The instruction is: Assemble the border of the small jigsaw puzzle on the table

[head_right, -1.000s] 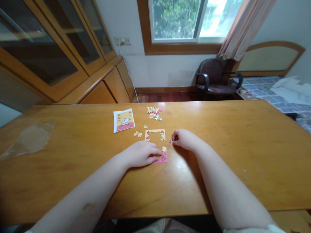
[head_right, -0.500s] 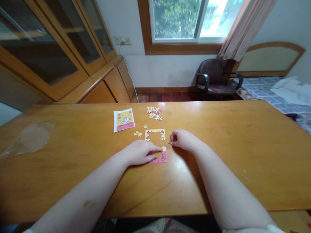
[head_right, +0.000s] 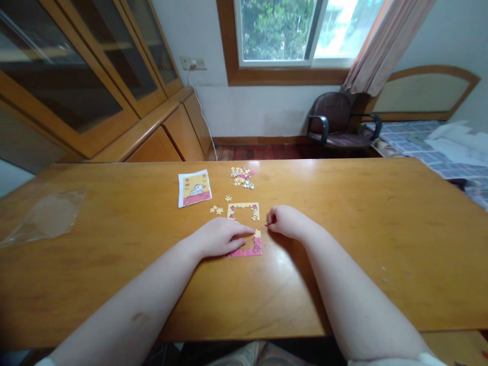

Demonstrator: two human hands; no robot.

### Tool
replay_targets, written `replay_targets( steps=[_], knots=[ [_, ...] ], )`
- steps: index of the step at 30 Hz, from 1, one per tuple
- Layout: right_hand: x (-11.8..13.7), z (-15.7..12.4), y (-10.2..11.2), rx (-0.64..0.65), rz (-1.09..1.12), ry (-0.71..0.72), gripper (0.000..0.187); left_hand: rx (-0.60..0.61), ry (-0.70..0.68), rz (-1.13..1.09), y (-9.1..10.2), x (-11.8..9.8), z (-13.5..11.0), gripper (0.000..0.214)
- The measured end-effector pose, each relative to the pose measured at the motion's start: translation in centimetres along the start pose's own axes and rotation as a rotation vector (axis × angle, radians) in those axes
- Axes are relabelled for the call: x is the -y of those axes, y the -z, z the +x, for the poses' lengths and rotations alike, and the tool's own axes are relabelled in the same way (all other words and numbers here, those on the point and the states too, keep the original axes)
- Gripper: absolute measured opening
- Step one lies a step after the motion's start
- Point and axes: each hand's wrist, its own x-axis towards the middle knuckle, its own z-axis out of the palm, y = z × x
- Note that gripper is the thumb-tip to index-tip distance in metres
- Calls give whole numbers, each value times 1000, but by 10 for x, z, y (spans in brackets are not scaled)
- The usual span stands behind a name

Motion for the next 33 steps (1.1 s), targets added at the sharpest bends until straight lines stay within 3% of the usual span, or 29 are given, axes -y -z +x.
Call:
replay_targets(
  steps=[6, 12, 23, 33],
  knots=[
    [1, 0, 0, -4, 15, 42, 6, 13, -18, -4, -2, 1, -1, 37],
    [-7, 6, -5, -98, 232, 35, 10, 35, -20, -5, -2, -3, -2, 39],
    [6, 4, -9, -26, 366, 75, 10, 25, -12, 0, -3, 0, -1, 37],
    [9, 6, -16, -2, 276, 132, 15, 23, -9, -16, 0, -2, -1, 36]
  ],
)
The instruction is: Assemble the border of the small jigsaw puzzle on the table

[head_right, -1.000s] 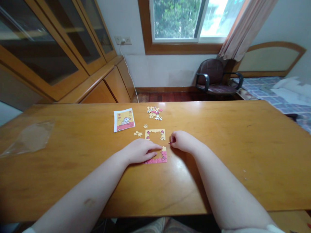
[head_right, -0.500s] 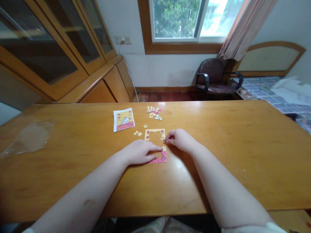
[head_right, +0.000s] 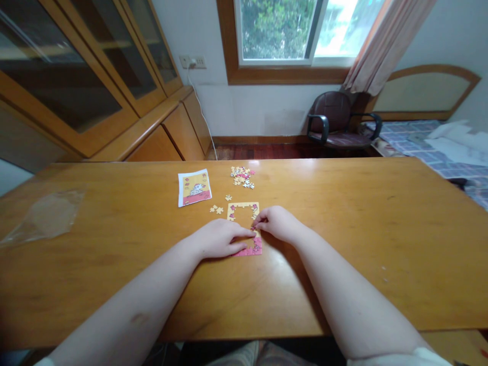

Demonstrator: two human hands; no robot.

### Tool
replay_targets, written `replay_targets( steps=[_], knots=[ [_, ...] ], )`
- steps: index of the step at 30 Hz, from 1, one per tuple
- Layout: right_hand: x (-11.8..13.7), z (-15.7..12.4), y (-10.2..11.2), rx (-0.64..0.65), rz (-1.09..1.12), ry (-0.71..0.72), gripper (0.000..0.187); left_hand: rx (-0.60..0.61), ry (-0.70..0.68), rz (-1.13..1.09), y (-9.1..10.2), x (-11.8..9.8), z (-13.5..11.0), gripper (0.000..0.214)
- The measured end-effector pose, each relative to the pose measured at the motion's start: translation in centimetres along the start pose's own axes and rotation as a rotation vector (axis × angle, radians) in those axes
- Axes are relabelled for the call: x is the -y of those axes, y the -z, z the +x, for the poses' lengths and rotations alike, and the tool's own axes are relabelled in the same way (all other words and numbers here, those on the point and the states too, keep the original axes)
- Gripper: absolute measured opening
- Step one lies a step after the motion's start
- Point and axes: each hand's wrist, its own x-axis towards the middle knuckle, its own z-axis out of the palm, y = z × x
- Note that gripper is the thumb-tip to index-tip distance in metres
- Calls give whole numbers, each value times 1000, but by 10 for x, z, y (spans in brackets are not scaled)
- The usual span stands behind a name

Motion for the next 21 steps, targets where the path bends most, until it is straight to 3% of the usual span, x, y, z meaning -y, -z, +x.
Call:
replay_targets(
  steps=[12, 21],
  knots=[
    [5, 0, -1, -26, -208, 55, 18, 2, -19, 4, -2, 1, 0, 37],
    [3, 0, -6, -57, -243, 112, 17, 7, 2, -18, 0, -1, 0, 35]
  ],
)
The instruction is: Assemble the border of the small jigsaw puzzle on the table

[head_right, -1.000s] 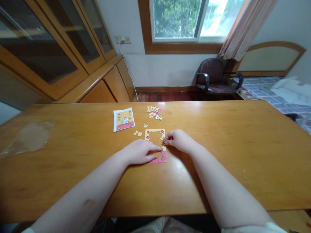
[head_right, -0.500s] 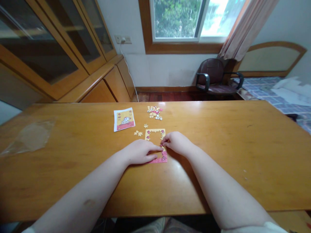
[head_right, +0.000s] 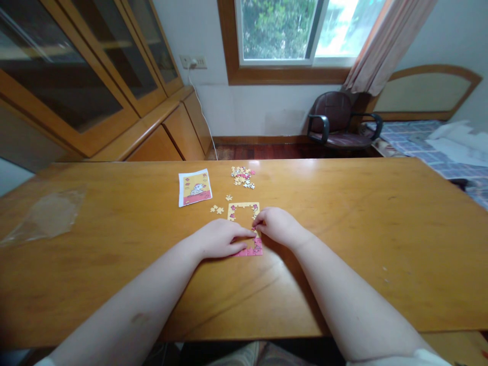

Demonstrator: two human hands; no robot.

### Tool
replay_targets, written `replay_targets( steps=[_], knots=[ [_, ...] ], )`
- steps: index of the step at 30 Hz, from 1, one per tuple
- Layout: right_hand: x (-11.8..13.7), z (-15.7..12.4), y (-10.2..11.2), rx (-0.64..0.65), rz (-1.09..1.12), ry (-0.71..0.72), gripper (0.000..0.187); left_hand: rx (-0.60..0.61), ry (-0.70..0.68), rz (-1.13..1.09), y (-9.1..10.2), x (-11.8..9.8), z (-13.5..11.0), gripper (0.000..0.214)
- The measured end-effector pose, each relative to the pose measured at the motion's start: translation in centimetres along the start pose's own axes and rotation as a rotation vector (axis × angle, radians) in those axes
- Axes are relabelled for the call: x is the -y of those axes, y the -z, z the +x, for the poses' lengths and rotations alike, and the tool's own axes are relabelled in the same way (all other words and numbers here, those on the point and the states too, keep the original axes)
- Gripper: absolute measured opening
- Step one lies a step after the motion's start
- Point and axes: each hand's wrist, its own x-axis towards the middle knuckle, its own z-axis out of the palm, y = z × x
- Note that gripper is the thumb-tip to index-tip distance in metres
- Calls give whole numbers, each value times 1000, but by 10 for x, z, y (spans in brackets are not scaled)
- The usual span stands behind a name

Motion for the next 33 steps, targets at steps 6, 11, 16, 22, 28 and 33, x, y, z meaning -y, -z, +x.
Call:
replay_targets(
  steps=[6, 11, 16, 22, 28, 33],
  knots=[
    [0, 0, -2, -13, -31, -5, 17, 2, 8, -23, 1, 0, 0, 34],
    [0, 0, -2, -11, -25, -5, 16, 9, -2, -2, 1, -2, 0, 34],
    [2, -1, 0, -4, -56, 1, 16, -77, 116, 36, 4, 6, 0, 37],
    [4, -3, 4, -61, -47, 6, 19, -259, 718, 160, 17, 31, -9, 35],
    [4, -4, 4, -49, -48, 6, 20, -176, 807, 160, 20, 44, -17, 34],
    [5, -3, 5, -55, -42, 12, 20, -174, 777, 128, 17, 48, -15, 32]
  ],
)
